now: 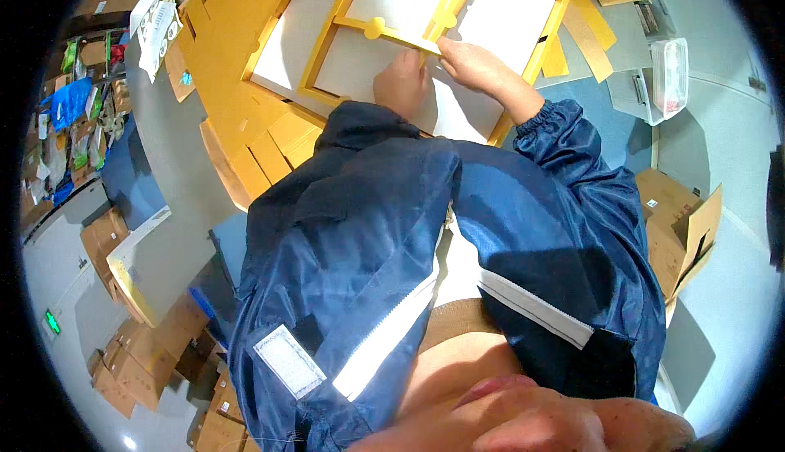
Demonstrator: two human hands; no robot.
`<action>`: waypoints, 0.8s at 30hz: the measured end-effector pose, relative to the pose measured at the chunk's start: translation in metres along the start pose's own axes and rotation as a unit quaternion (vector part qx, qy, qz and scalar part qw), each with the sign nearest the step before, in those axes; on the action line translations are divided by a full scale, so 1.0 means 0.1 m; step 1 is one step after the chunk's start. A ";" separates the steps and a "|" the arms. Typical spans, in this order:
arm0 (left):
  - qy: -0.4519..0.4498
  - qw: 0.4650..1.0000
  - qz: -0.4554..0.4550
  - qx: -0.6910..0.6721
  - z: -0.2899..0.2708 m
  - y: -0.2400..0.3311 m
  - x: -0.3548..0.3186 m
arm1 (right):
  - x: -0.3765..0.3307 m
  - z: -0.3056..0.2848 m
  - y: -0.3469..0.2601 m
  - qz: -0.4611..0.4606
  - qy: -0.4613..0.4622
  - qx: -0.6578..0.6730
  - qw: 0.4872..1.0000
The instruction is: The person assembles yellow cardboard frames by placing white foam sheets into the trays and inserting pre-cut cardboard dividers. They handle the components by hand, fitting the pieces together to create a structured frame.
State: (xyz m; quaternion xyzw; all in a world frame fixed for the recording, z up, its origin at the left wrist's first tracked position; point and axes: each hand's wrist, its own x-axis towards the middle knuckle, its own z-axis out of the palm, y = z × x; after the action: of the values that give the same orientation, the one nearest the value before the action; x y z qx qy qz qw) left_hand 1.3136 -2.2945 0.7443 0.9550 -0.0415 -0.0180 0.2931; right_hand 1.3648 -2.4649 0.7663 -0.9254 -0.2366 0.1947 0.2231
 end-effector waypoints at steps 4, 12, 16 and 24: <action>0.044 0.998 0.015 -0.032 0.01 0.00 -0.02 | -0.06 -0.12 -0.10 0.031 -0.007 0.005 0.999; 0.029 0.999 0.011 -0.029 0.02 -0.07 -0.02 | 0.09 -0.04 -0.05 -0.047 -0.075 0.069 0.994; 0.031 0.999 -0.004 -0.036 0.02 -0.11 -0.01 | -0.08 -0.07 -0.16 -0.013 0.015 -0.056 0.998; 0.028 0.999 0.017 -0.019 -0.01 -0.07 -0.02 | 0.02 0.00 -0.09 -0.003 -0.015 0.012 1.000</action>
State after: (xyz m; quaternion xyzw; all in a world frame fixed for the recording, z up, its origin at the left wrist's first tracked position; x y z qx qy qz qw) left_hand 1.3124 -2.2879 0.7408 0.9485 -0.0494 0.0135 0.3125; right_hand 1.3637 -2.4566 0.7704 -0.9191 -0.2398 0.2106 0.2313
